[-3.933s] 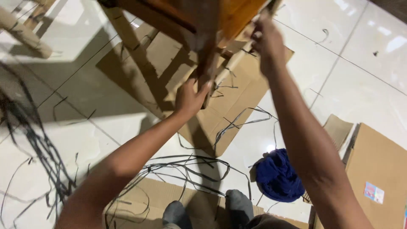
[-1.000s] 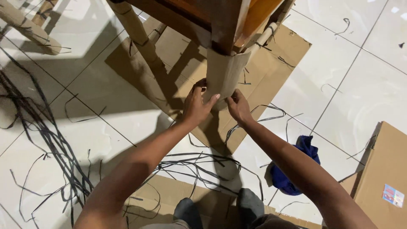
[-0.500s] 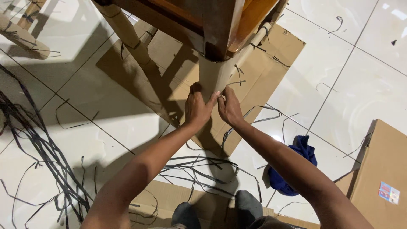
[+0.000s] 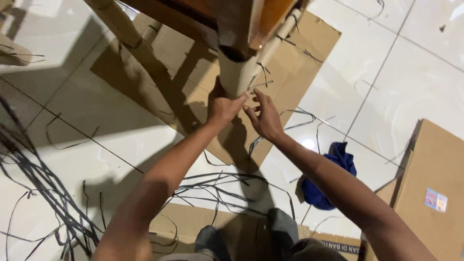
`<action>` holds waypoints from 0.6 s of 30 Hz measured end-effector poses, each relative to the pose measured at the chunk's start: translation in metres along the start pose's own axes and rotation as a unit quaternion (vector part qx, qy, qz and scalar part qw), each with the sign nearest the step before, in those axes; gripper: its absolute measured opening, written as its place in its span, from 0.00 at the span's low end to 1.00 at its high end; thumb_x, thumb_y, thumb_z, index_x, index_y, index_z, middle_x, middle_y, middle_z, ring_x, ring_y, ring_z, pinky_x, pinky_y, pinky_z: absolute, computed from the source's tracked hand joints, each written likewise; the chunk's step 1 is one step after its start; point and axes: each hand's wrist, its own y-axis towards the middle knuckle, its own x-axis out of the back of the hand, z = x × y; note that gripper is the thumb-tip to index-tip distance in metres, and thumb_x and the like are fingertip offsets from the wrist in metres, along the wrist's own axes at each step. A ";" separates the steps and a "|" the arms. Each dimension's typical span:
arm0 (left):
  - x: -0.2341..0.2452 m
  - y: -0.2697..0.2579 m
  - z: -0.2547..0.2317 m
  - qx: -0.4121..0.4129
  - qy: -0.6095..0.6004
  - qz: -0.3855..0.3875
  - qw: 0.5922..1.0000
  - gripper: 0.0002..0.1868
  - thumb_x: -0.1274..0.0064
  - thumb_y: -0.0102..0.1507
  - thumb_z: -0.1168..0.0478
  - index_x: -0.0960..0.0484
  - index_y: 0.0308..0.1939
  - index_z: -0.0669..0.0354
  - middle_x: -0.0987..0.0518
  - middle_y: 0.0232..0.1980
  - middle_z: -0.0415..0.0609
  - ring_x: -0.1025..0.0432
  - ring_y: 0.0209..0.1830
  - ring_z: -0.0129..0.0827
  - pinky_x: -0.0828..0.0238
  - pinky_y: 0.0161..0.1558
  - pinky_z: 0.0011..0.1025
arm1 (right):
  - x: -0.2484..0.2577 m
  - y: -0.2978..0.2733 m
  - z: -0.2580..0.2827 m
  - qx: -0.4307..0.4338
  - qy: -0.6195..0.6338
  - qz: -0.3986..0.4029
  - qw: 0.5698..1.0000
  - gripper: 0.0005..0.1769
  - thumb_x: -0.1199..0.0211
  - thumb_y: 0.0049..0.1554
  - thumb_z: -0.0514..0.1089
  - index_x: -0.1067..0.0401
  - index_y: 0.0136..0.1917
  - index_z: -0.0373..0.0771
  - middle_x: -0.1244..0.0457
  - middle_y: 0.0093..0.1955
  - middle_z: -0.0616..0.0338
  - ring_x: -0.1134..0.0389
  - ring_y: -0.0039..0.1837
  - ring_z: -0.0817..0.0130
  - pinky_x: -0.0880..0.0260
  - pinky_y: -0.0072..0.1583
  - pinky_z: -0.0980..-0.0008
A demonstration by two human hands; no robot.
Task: Wrapping a wooden chair leg with cardboard and securing it with plastic ties
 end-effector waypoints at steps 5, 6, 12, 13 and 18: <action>-0.018 0.020 0.079 -0.043 -0.171 0.172 0.969 0.47 0.48 0.52 0.32 0.22 0.59 0.71 0.24 0.62 0.67 0.26 0.64 0.51 0.26 0.61 0.42 | 0.036 -0.038 -0.082 -0.074 -0.113 0.158 0.978 0.21 0.37 0.62 0.58 0.29 0.59 0.41 0.30 0.50 0.51 0.25 0.54 0.46 0.25 0.53 0.48; -0.013 0.013 0.027 -0.019 -0.020 0.009 1.000 0.38 0.23 0.47 0.51 0.18 0.57 0.64 0.16 0.52 0.63 0.22 0.57 0.54 0.21 0.51 0.46 | 0.047 -0.048 -0.093 -0.118 -0.229 0.228 0.939 0.20 0.38 0.59 0.64 0.24 0.52 0.49 0.27 0.48 0.61 0.25 0.55 0.48 0.27 0.56 0.46; 0.007 0.005 0.015 -0.143 -0.086 0.028 0.986 0.23 0.26 0.54 0.62 0.16 0.49 0.71 0.17 0.48 0.68 0.22 0.53 0.58 0.25 0.53 0.54 | 0.106 -0.168 -0.146 -0.157 -0.420 0.227 0.864 0.52 0.31 0.49 0.67 0.52 0.80 0.61 0.53 0.80 0.51 0.43 0.75 0.33 0.29 0.59 0.27; 0.006 0.006 0.019 -0.144 -0.088 0.034 0.985 0.23 0.26 0.54 0.62 0.16 0.49 0.71 0.17 0.48 0.68 0.22 0.53 0.58 0.25 0.53 0.54 | 0.116 -0.175 -0.132 -0.164 -0.420 0.225 0.864 0.52 0.31 0.49 0.67 0.52 0.80 0.61 0.53 0.80 0.51 0.43 0.75 0.33 0.29 0.59 0.27; -0.007 0.009 0.036 -0.159 -0.092 0.000 0.983 0.28 0.24 0.54 0.61 0.20 0.50 0.72 0.19 0.46 0.67 0.21 0.52 0.57 0.28 0.54 0.48 | 0.141 -0.227 -0.135 -0.314 -0.314 0.176 0.878 0.71 0.22 0.43 0.62 0.65 0.86 0.56 0.73 0.85 0.36 0.51 0.76 0.17 0.36 0.67 0.21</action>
